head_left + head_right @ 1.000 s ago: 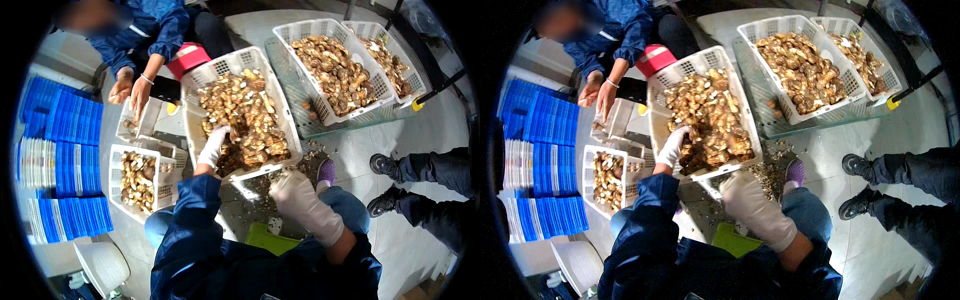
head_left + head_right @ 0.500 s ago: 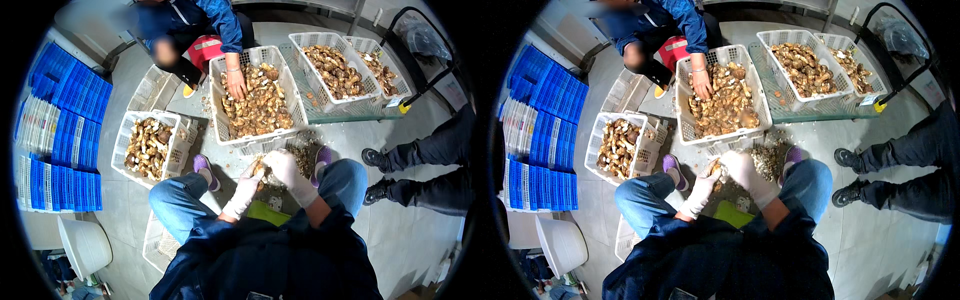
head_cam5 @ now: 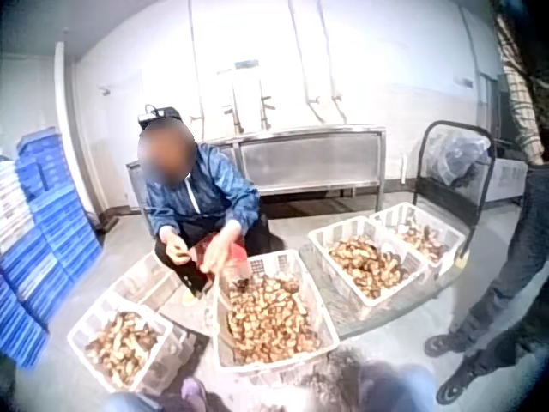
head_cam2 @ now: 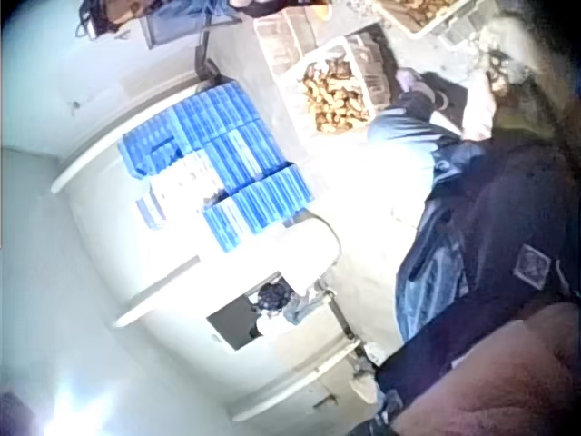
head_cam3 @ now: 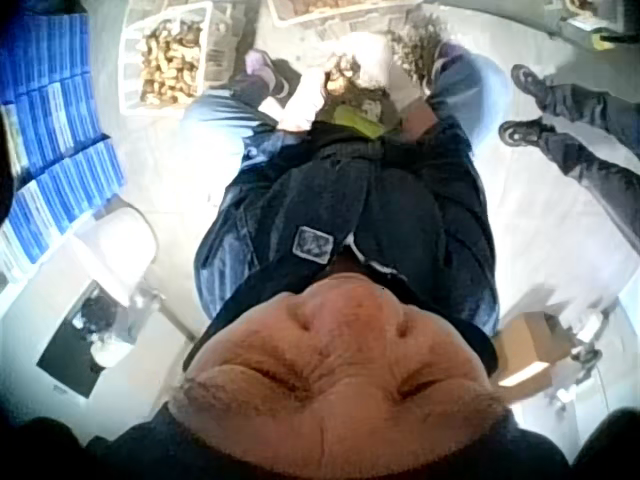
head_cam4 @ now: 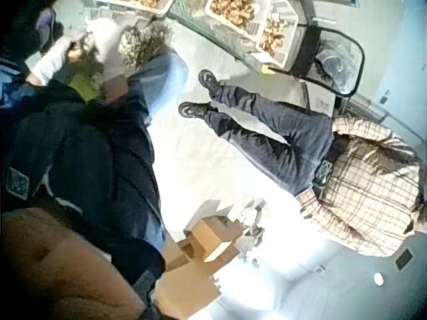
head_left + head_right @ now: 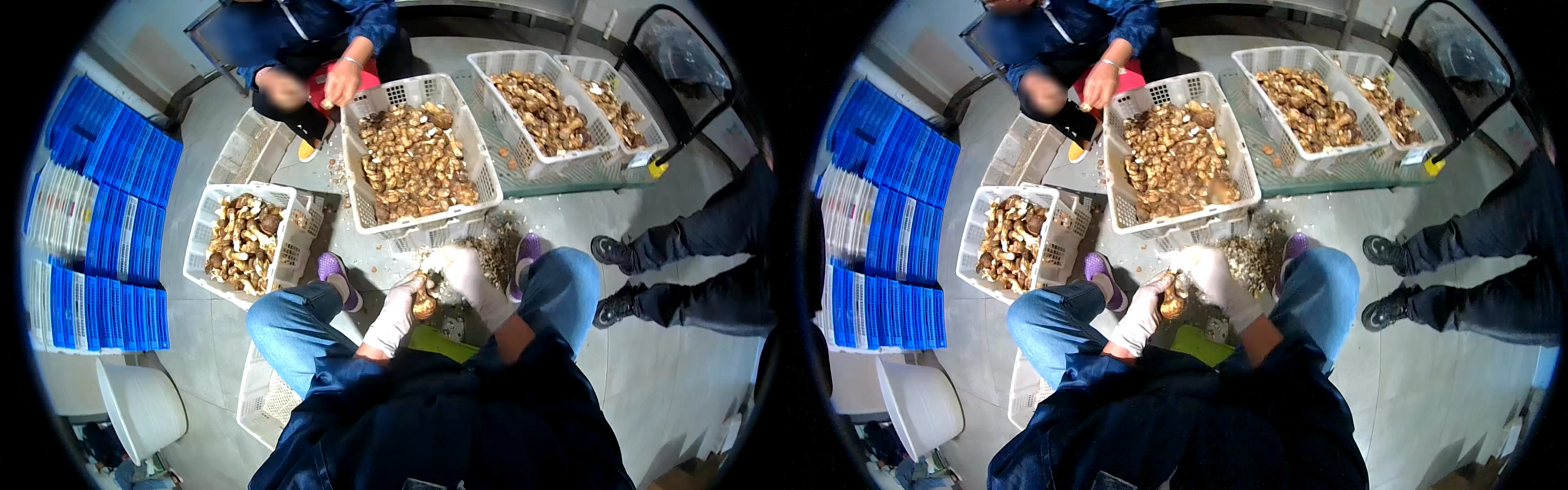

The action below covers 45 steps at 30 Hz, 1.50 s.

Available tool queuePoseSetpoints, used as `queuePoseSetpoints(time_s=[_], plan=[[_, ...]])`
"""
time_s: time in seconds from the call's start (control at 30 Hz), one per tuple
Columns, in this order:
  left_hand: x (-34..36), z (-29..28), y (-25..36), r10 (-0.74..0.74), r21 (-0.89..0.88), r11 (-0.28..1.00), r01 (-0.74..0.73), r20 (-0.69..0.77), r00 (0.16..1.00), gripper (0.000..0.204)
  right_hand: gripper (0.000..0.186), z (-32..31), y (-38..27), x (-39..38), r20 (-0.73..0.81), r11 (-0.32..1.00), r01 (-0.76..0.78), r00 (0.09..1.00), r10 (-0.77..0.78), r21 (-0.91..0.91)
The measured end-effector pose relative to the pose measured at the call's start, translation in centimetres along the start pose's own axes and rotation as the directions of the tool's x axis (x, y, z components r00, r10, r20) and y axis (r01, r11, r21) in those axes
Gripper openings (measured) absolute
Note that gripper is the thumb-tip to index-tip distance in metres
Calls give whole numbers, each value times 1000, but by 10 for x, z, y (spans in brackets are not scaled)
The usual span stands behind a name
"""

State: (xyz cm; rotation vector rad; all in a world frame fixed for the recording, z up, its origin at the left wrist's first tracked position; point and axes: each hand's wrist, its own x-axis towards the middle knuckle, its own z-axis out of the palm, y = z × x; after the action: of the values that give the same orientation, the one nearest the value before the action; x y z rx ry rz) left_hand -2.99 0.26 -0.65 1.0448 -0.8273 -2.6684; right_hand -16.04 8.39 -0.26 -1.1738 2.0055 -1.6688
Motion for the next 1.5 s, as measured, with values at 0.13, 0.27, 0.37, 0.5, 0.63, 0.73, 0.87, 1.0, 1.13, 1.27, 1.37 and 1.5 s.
queuePoseSetpoints(time_s=[0.13,0.27,0.37,0.5,0.63,0.73,0.87,1.0,1.13,1.27,1.37,1.5], plan=[[4,-4,1,50,159,986,-50,-1,999,26,25,-16,56,7,-111,984,-94,991,77,-150],[-3,-5,-1,23,86,996,-21,-26,999,24,17,-2,20,0,-8,936,148,987,-159,-320],[11,-14,-6,11,-11,1000,-11,-43,999,21,11,-17,44,4,3,903,-428,904,428,-35],[8,-13,2,-76,-53,996,74,-39,996,23,11,2,3,-3,44,999,-51,998,51,0],[3,-8,5,-130,-77,988,134,50,990,28,13,-18,25,4,38,983,-75,996,82,-168],[20,-40,-10,-53,45,998,51,43,998,29,19,-2,-7,1,99,988,-51,994,37,144],[15,-23,-2,-162,5,987,162,57,985,28,22,-27,20,8,95,940,-75,989,113,-333],[19,-23,-3,-213,-87,970,228,156,965,27,17,-4,12,2,84,996,-43,995,50,-80],[3,-25,3,-221,-30,975,222,20,975,21,10,-25,0,13,168,913,217,971,-168,-346],[2,-14,3,-178,119,980,161,146,973,22,8,-15,17,7,228,841,354,932,-281,-410],[-14,-3,17,-181,199,965,170,40,983,24,9,-29,22,11,112,874,-4,991,67,-485],[-8,-7,15,-91,287,957,39,170,981,25,17,-16,12,11,322,981,-67,939,123,-180]])
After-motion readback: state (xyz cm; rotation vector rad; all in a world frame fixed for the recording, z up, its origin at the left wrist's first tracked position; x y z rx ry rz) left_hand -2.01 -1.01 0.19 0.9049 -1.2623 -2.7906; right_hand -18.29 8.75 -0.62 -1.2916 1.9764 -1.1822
